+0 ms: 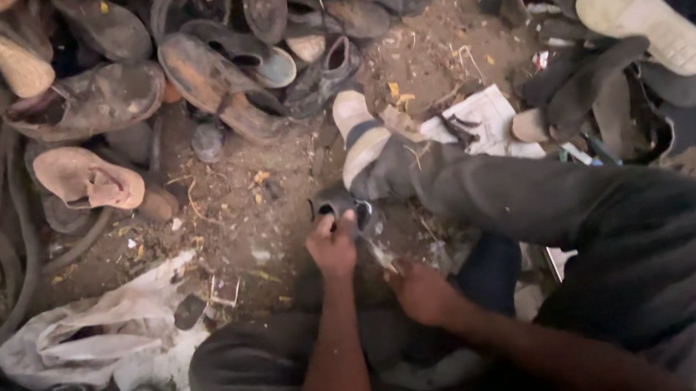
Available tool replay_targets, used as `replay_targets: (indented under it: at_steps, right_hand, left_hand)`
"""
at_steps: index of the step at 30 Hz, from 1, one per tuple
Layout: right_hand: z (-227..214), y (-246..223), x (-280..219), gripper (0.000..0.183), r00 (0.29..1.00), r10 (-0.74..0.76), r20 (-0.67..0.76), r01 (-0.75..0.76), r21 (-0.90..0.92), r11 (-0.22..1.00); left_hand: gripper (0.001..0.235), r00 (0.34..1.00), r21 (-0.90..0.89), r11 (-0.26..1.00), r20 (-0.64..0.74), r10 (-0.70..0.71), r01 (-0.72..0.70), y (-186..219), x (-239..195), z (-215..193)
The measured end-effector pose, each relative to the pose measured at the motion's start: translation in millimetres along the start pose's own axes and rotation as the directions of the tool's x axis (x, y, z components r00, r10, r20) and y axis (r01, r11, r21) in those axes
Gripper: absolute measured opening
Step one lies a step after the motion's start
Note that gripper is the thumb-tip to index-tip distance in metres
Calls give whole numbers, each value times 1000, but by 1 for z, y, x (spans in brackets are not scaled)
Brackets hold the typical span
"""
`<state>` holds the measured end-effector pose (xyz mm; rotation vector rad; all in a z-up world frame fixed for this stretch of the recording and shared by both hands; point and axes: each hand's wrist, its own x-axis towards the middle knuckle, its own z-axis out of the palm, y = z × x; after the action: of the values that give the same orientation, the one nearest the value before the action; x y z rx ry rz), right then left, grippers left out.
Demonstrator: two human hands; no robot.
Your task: The person sits on the ground surrounded by a large pile of worn shoes and uses a knife to scrape and clean the soles of several different shoes. They handle the shoes one by one, turning them over to work on the bottom surfaces.
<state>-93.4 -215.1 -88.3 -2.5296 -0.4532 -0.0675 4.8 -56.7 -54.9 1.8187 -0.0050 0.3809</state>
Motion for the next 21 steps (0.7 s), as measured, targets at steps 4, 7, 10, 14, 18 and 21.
replay_targets:
  at_steps: [4, 7, 10, 14, 18, 21]
  right_hand:
    - [5, -9, -2, 27, 929, 334, 161, -357, 146, 923]
    - [5, -25, 0, 25, 959, 149, 242, -111, -161, 981]
    - [-1, -28, 6, 49, 999, -31, -32, 28, -90, 996]
    - [6, -7, 3, 22, 910, 228, 347, -169, -194, 966]
    - [15, 5, 2, 21, 962, 149, 230, -113, -164, 980]
    - [5, -6, 17, 24, 981, 167, 104, -171, 32, 985]
  left_hand:
    - [40, 998, -49, 998, -50, -37, 35, -1, 1, -1]
    - [32, 983, -182, 979, -143, -117, 90, -4, -1, -1]
    - [30, 953, -200, 978, -283, -112, 56, -2, 6, 11]
    - [33, 930, -118, 992, -357, -91, 51, 10, 9, 21]
    - [47, 999, 467, 883, 29, 43, -51, 25, 0, 0]
    - [41, 925, 582, 725, 310, 220, -367, 27, 0, -25]
